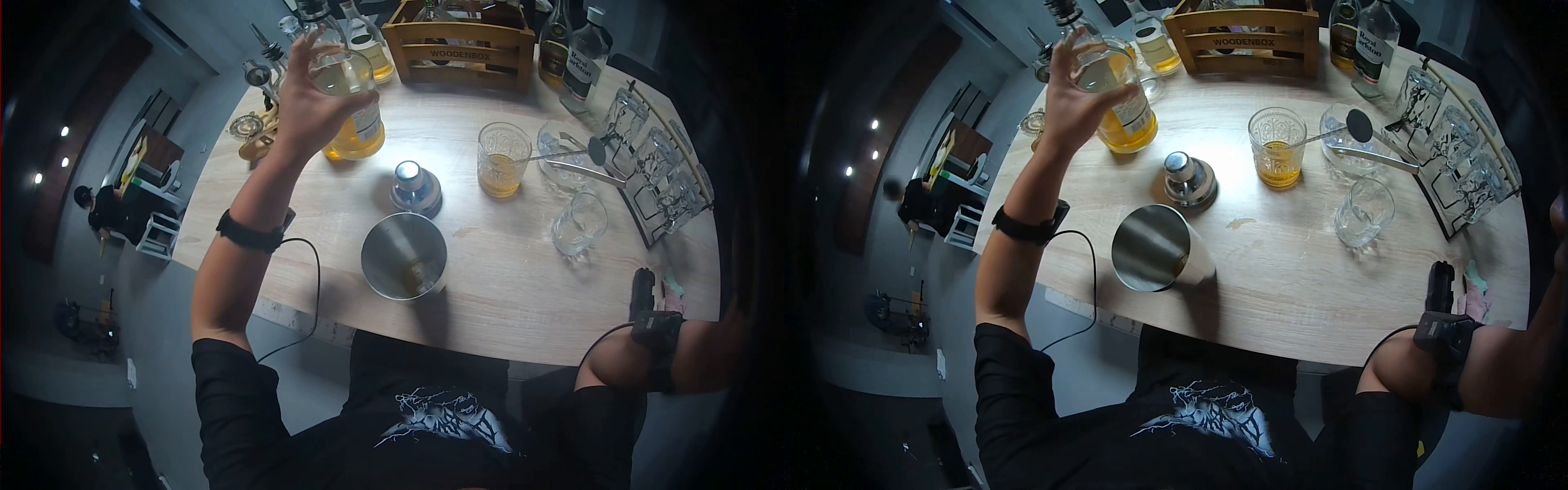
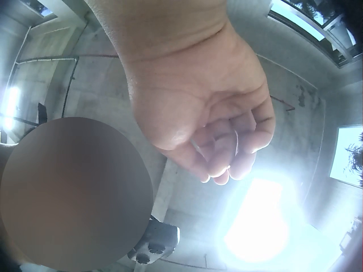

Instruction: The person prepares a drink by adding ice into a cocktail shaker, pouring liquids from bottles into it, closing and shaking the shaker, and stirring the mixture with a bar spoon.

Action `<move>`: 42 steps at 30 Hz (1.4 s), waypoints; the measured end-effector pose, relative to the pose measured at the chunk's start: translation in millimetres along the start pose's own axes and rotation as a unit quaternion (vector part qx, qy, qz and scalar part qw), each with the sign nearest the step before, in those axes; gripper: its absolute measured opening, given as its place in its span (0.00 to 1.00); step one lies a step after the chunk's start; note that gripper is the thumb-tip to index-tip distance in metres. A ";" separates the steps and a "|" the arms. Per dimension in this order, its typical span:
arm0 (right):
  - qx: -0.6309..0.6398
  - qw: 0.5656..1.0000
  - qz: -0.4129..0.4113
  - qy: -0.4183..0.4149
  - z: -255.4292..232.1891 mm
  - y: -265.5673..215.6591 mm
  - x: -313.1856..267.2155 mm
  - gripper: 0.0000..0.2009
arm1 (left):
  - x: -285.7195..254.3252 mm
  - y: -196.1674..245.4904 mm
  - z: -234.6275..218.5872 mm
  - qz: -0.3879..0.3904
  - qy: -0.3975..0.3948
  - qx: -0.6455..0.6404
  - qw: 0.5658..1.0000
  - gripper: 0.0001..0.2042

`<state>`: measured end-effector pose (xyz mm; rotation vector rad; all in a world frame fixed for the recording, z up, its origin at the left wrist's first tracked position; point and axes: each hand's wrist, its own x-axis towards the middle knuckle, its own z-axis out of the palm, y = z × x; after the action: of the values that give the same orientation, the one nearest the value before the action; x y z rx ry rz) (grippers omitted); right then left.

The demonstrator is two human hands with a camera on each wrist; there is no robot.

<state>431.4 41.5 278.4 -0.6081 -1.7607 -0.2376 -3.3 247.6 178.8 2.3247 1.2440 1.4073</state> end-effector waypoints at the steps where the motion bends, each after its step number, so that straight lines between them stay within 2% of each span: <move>1: -0.003 1.000 0.001 0.001 -1.8 2.5 0.1 0.11 | 3.8 -1.8 7.6 -0.007 -0.003 -0.019 1.000 0.52; 3: 0.001 0.999 -0.027 -0.030 -7.1 7.3 0.3 0.11 | 7.1 -4.7 21.4 -0.035 -0.017 -0.075 0.996 0.52; 12: 0.006 0.996 -0.006 -0.083 -4.9 6.6 3.9 0.13 | 21.0 -38.9 63.0 -0.090 -0.023 -0.076 0.993 0.50; 14: -0.005 0.997 -0.012 -0.077 0.3 6.6 3.3 0.13 | 20.7 -46.0 69.8 -0.095 -0.025 -0.066 0.993 0.50; 16: -0.019 0.997 -0.019 -0.071 2.8 6.3 2.7 0.14 | 19.6 -53.5 79.2 -0.098 -0.005 -0.111 0.989 0.52; 18: -0.017 0.997 0.024 -0.070 1.7 3.9 1.0 0.14 | 20.1 -64.3 83.1 -0.098 -0.006 -0.093 0.991 0.52; 22: -0.045 0.997 0.037 -0.042 13.9 -6.0 6.2 0.15 | 18.5 -68.6 88.4 -0.106 -0.014 -0.081 0.991 0.53; 23: -0.173 0.970 -0.089 -0.149 20.3 -14.7 16.6 0.15 | 18.1 -68.7 89.0 -0.107 -0.014 -0.082 0.991 0.53; 24: -0.292 0.899 -0.212 -0.248 23.5 -19.2 22.2 0.15 | 17.9 -68.8 89.5 -0.103 -0.011 -0.076 0.992 0.53; 25: -0.293 0.899 -0.212 -0.249 20.6 -15.3 17.1 0.15 | 17.9 -68.7 90.2 -0.099 -0.009 -0.072 0.993 0.54; 26: -0.178 0.969 -0.081 -0.151 14.1 -7.1 6.8 0.15 | 18.0 -67.8 90.7 -0.098 -0.009 -0.072 0.992 0.54; 27: -0.055 0.996 0.053 -0.047 7.3 -0.1 -0.7 0.15 | 18.2 -67.0 91.3 -0.101 -0.010 -0.079 0.992 0.54; 28: -0.055 0.996 0.052 -0.047 2.3 5.5 -3.1 0.15 | 18.4 -66.7 91.9 -0.103 -0.011 -0.085 0.991 0.54; 30: -0.015 0.998 -0.005 -0.064 -5.2 15.4 -6.3 0.15 | 18.1 -66.0 93.2 -0.106 -0.013 -0.096 0.990 0.54; 33: -0.003 0.997 0.027 -0.066 1.9 7.6 -1.2 0.15 | 17.3 -69.7 93.9 -0.118 -0.020 -0.097 0.988 0.54; 40: -0.013 0.997 0.002 -0.075 2.7 5.8 -2.7 0.14 | 13.3 -59.3 85.3 -0.142 -0.053 -0.070 0.986 0.56; 41: 0.010 0.998 0.009 -0.064 5.0 4.2 -4.4 0.14 | 9.9 -53.6 82.2 -0.143 -0.049 -0.070 0.986 0.56; 42: 0.033 0.998 0.017 -0.053 6.1 2.8 -5.4 0.14 | 4.7 -47.9 79.0 -0.175 -0.015 -0.010 0.984 0.55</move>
<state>428.6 45.2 271.1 -0.6113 -1.8508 -0.1263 32.9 303.2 114.4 1.9806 1.5290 1.2538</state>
